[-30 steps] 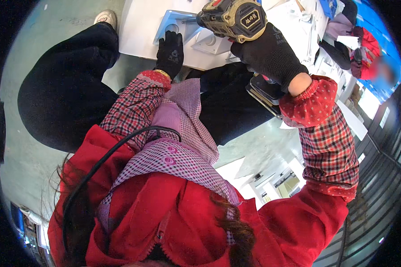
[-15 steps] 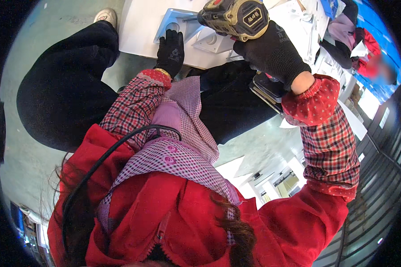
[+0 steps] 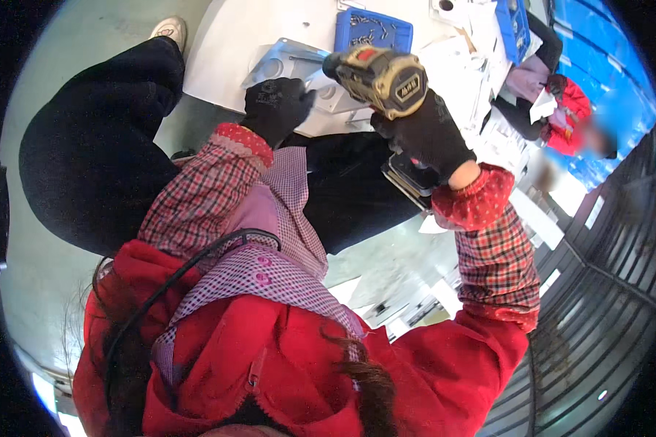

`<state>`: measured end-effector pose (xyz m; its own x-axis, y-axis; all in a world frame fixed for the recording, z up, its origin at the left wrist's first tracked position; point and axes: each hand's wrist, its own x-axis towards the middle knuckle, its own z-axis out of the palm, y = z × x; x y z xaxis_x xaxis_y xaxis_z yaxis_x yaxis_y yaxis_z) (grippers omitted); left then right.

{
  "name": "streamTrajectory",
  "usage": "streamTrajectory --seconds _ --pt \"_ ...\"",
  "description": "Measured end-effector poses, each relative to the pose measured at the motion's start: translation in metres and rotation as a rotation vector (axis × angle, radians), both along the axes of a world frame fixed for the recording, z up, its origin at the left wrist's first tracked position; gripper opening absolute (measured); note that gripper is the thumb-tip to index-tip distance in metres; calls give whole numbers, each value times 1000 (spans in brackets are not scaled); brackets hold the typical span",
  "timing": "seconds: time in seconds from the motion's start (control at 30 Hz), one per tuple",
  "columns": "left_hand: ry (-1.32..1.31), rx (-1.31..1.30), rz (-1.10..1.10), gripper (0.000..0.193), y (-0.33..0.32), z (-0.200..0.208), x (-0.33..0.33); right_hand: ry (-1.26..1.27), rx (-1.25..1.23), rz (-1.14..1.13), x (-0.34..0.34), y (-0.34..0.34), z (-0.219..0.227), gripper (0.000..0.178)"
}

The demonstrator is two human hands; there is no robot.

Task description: The person fits a square plate into a white housing and then picks up a screw from a blue tray to drive it into the assembly using a power drill. This process is repeated for several more housings.

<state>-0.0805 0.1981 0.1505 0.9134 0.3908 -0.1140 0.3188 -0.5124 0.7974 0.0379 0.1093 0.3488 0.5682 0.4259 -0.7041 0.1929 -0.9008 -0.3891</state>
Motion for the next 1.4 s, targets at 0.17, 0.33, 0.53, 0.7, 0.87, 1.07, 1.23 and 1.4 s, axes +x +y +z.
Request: streamTrajectory --seconds 0.17,0.33,0.53,0.7,0.87,1.07,1.23,1.4 --pt "-363 -131 -30 34 39 27 18 -184 98 481 8 -25 -5 41" --pt "-562 -396 -229 61 37 34 25 -290 -61 820 8 -21 2 42" --pt "-665 -649 -263 57 17 24 39 -140 -173 697 9 -17 3 41" --pt "-607 -748 -365 45 23 33 53 -164 -174 772 12 -24 7 43" --pt "-565 -635 -194 32 9 39 50 -203 -114 932 15 -22 7 42" --pt "-702 -473 151 33 -11 36 49 -202 -151 831 7 -17 6 42" --pt "-765 -375 246 35 -10 32 53 -237 -164 812 3 -18 4 45" --pt "-703 -305 196 27 5 48 48 -188 -92 609 11 -33 -1 56"
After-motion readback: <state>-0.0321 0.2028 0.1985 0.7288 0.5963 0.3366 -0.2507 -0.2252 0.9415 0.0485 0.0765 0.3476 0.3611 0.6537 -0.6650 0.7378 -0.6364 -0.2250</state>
